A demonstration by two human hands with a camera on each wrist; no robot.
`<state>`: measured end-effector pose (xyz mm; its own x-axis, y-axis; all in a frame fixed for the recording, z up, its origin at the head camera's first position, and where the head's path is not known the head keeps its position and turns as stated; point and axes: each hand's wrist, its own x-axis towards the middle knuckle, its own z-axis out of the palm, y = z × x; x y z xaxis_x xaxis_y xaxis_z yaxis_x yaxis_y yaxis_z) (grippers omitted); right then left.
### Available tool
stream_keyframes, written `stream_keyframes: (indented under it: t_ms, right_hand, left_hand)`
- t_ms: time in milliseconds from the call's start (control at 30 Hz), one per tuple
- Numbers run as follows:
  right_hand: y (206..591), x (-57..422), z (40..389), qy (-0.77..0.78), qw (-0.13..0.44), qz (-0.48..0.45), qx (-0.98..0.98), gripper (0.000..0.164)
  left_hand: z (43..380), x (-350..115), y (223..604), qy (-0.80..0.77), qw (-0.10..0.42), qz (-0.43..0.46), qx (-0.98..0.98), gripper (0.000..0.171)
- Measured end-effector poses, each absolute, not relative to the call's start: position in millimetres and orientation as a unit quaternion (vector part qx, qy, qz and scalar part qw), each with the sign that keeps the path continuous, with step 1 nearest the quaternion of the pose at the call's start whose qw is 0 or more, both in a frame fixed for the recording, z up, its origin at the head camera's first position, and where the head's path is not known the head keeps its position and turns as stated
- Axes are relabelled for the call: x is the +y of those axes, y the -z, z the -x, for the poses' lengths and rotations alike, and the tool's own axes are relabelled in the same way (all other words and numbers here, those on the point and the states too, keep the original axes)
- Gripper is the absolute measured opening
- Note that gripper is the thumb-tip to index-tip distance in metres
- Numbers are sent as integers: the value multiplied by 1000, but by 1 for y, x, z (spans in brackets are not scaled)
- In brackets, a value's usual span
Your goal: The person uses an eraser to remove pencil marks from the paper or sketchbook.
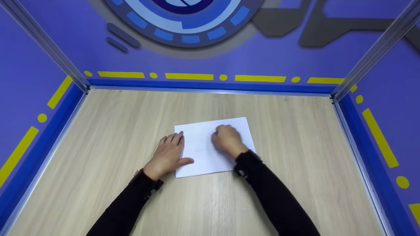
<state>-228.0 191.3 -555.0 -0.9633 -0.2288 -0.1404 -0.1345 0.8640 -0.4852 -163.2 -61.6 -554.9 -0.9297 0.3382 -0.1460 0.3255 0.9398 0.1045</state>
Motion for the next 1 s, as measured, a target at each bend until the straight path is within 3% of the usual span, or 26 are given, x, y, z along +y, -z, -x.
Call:
stream_keyframes:
  t_ms: [133, 267, 600, 1000]
  right_hand:
    - [548, 245, 231, 239, 117, 57, 962, 36]
    - [545, 272, 232, 215, 124, 38, 968, 31]
    - [541, 263, 221, 167, 110, 9, 980, 38]
    - [531, 229, 212, 229, 115, 33, 966, 35]
  left_hand:
    - [163, -61, 551, -44, 92, -166, 981, 113]
    - [163, -61, 551, -49, 102, -167, 979, 113]
    - [161, -65, 544, -68, 130, -169, 975, 110]
    - [157, -62, 543, -29, 105, -172, 979, 106]
